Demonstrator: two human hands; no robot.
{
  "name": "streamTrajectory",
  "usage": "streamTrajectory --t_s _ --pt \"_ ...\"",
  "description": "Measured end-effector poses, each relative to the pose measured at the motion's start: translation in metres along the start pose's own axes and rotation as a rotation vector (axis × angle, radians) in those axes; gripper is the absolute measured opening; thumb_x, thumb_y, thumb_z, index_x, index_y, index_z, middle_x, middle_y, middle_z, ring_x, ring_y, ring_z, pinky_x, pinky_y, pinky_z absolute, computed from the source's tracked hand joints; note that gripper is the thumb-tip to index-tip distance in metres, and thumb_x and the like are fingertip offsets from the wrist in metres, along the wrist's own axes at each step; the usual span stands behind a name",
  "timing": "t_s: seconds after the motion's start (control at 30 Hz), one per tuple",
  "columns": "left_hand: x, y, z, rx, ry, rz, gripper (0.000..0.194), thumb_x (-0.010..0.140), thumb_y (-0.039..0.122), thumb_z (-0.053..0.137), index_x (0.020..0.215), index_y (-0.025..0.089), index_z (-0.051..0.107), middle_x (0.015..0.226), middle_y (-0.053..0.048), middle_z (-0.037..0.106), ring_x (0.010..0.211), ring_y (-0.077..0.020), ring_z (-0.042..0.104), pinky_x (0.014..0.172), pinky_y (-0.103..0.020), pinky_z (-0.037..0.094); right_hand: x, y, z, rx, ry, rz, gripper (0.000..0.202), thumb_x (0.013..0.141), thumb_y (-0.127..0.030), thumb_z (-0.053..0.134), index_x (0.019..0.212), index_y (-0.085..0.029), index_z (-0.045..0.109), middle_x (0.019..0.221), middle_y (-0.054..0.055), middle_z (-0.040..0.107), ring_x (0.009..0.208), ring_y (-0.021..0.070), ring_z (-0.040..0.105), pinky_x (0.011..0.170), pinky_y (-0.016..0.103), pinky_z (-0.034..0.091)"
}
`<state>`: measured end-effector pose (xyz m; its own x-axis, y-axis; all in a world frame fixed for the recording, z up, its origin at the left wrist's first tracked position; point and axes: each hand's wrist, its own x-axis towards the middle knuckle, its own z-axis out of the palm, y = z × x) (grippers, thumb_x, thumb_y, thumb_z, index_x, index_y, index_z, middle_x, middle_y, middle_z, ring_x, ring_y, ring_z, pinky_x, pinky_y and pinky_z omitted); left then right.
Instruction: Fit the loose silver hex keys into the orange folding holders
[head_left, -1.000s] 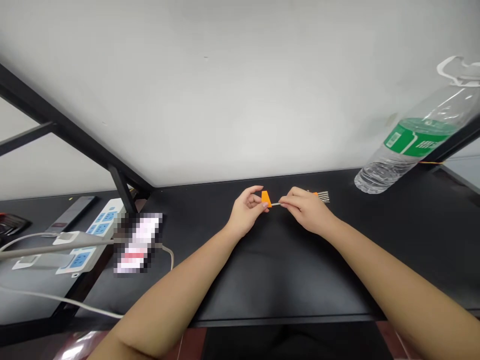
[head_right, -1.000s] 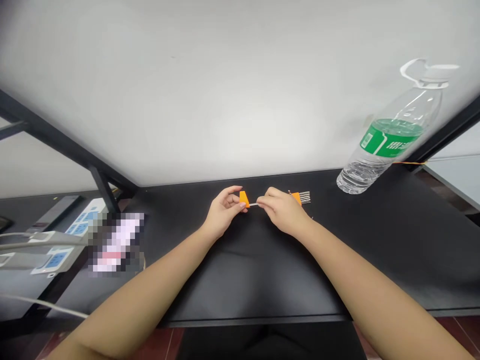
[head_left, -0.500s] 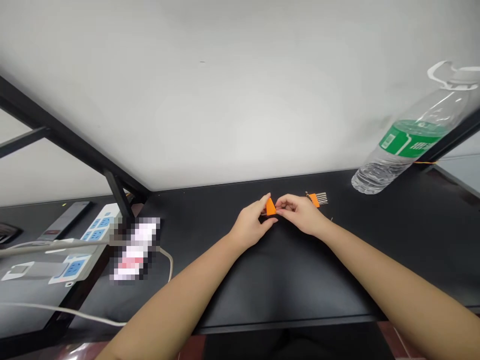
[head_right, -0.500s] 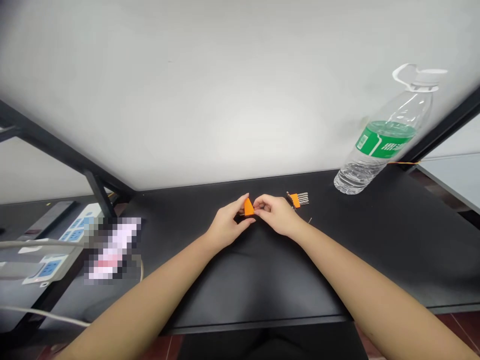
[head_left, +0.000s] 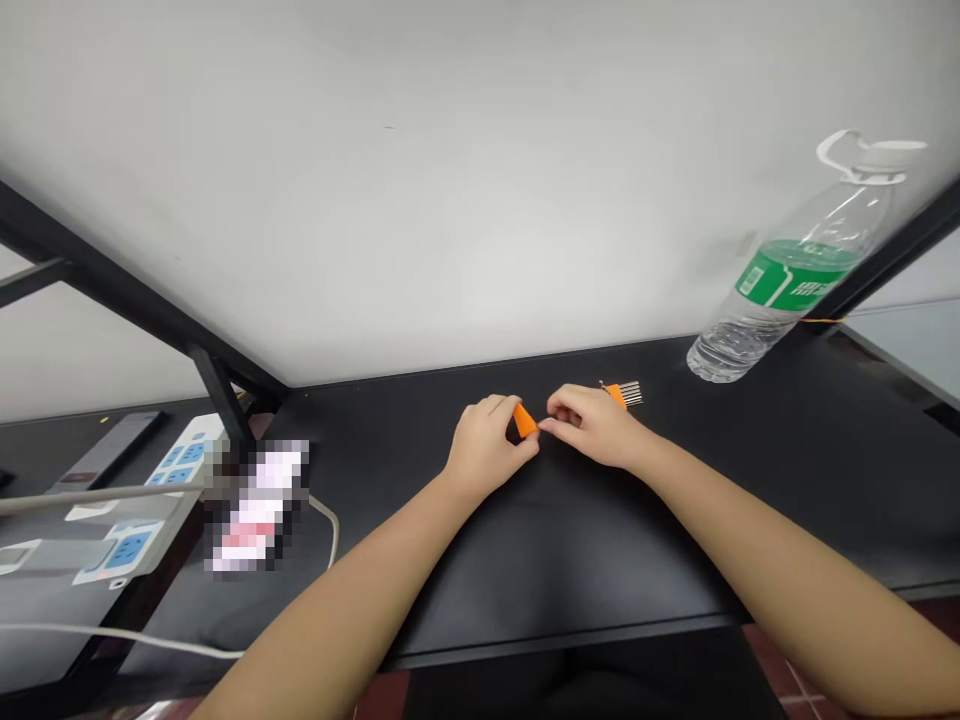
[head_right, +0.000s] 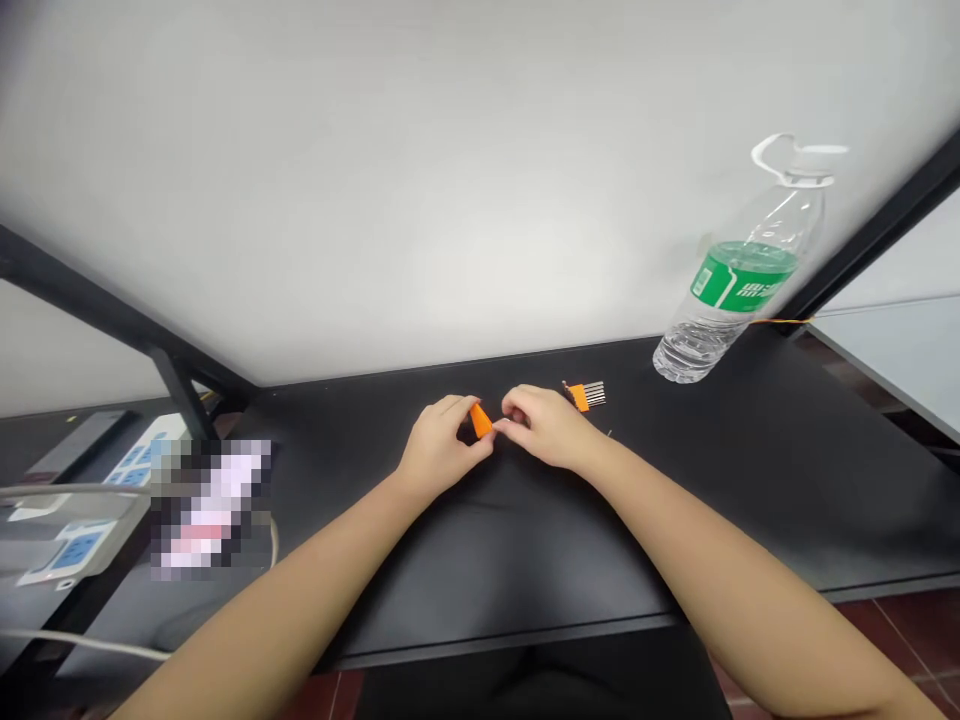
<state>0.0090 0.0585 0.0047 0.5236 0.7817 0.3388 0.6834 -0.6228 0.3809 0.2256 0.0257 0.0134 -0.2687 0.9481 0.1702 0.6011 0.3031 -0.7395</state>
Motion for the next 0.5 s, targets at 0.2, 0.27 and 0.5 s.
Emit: streamTrajectory --t_s 0.2,0.27,0.5 --pt "-0.001 -0.003 0.004 -0.039 0.009 0.042 0.039 0.081 0.027 0.073 0.118 0.021 0.064 0.111 -0.005 0.074 0.098 -0.0233 0.071 0.087 -0.040 0.054 0.000 -0.003 0.005 -0.045 -0.112 0.002 0.015 0.101 -0.025 0.058 0.089 -0.021 0.066 0.082 0.001 0.071 0.072 0.0157 0.063 0.070 0.028 0.045" --pt "0.000 -0.005 0.005 -0.032 -0.023 0.015 0.039 0.081 0.028 0.074 0.118 0.022 0.064 0.111 -0.005 0.074 0.098 -0.0237 0.071 0.086 -0.040 0.055 0.001 -0.002 0.003 -0.110 -0.127 -0.014 0.018 0.102 -0.024 0.053 0.093 -0.021 0.069 0.089 0.003 0.074 0.078 0.0169 0.065 0.074 0.029 0.046" --pt "0.000 -0.005 0.006 -0.084 -0.040 -0.030 0.036 0.086 0.036 0.073 0.118 0.022 0.064 0.103 -0.004 0.073 0.088 -0.0203 0.070 0.081 -0.036 0.054 0.003 0.020 -0.048 -0.477 0.022 0.402 0.014 0.086 -0.020 0.059 0.081 -0.021 0.072 0.089 0.007 0.075 0.081 0.0213 0.066 0.068 0.030 0.042"
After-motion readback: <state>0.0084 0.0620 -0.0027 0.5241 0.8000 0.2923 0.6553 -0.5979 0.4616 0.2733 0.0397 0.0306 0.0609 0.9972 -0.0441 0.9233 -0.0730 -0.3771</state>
